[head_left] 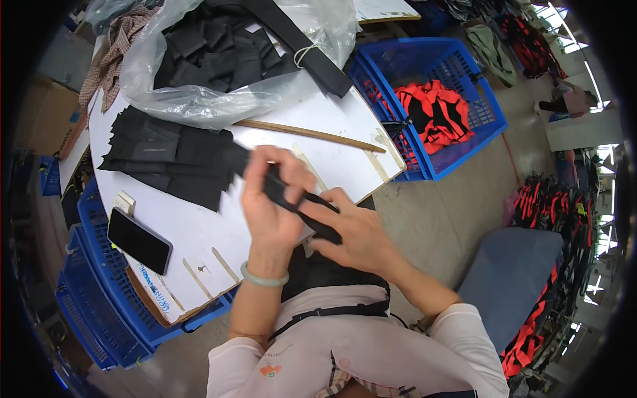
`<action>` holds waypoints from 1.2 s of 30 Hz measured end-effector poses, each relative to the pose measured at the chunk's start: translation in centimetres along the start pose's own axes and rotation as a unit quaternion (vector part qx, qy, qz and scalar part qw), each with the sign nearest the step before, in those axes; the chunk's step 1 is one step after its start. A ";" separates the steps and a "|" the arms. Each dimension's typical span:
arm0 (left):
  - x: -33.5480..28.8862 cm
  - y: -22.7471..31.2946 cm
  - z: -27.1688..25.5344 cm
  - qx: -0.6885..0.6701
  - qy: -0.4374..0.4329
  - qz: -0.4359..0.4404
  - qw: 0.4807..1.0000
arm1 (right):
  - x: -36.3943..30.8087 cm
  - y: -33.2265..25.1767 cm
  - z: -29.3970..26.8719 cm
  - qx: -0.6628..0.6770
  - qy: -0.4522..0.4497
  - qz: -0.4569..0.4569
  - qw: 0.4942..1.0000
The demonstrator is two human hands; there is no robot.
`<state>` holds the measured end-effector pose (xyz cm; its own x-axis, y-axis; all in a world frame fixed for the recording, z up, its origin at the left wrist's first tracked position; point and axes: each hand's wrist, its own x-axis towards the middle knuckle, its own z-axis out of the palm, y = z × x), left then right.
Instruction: Manually fold and prepare black fabric strips using a wooden rod as an aid in a manufacturing facility.
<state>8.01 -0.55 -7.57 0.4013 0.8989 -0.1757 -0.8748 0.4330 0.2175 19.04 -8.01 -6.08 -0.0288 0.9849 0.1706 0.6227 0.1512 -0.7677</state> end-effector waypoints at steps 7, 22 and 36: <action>1.1 0.8 0.2 -0.015 -0.004 -0.053 0.998 | 1.9 0.2 0.5 -0.101 -0.101 -0.029 0.989; 1.1 0.6 -1.1 0.054 0.050 -0.108 0.991 | -1.1 1.8 0.2 -0.119 -0.080 -0.035 0.989; -1.8 -2.0 0.4 0.492 -0.025 0.023 0.870 | -3.7 1.9 -5.1 -0.026 0.135 -0.118 0.983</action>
<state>9.11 -3.01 -7.25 0.4045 0.9081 -0.1079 -0.2446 0.2211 0.9441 24.29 -11.75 -4.98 0.0276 0.8634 0.5038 0.6624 0.3616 -0.6561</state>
